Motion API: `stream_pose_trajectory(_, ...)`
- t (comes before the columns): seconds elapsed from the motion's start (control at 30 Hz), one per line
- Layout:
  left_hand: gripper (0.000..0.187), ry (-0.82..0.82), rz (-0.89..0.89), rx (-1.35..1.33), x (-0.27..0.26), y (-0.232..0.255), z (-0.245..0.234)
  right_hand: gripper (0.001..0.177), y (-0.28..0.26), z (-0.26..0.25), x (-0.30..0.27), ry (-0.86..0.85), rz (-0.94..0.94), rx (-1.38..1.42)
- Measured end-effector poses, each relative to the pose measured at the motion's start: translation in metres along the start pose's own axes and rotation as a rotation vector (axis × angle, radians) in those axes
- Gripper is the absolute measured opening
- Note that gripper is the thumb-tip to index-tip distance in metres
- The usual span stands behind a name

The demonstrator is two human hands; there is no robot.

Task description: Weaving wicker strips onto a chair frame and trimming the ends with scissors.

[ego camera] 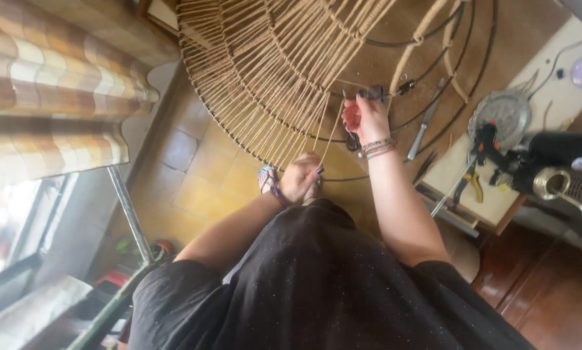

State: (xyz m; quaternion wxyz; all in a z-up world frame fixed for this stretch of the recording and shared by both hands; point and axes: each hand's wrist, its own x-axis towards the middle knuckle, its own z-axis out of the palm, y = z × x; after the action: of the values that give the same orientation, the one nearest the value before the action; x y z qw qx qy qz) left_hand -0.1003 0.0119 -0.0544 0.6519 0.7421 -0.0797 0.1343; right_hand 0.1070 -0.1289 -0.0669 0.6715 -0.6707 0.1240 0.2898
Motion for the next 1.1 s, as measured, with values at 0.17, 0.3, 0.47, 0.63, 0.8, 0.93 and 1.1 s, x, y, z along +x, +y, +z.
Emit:
stream_pose_trajectory(0.17,0.050,-0.074,-0.240,-0.027,0.000,-0.076,-0.009,0.052,-0.066,0.049,-0.071,-0.096,0.047,-0.104)
stream_pose_trajectory(0.3,0.072,-0.187,-0.293,0.050,0.000,-0.096,-0.018,0.025,-0.128,0.048,-0.111,-0.131,-0.436,0.066)
stream_pose_trajectory(0.47,0.047,-0.166,-0.027,0.075,0.007,-0.070,-0.020,0.024,-0.157,0.022,-0.155,-0.061,-0.614,-0.345)
stream_pose_trajectory(0.63,0.031,0.250,-0.283,-0.028,-0.010,-0.042,-0.022,0.018,-0.027,-0.015,-0.164,-0.027,-0.417,-1.098)
stream_pose_trajectory(0.8,0.047,0.284,-0.340,0.337,-0.033,-0.058,-0.023,0.039,0.083,-0.057,-0.176,-0.331,0.318,-1.682)
stream_pose_trajectory(0.93,0.062,-0.135,-0.399,0.632,-0.017,-0.009,-0.042,0.056,0.025,-0.021,-0.188,-0.404,0.455,-1.612)
stream_pose_trajectory(1.1,0.073,-0.654,-0.613,0.825,0.017,0.016,-0.035,0.024,0.033,-0.034,-0.116,0.086,-0.329,-1.489)
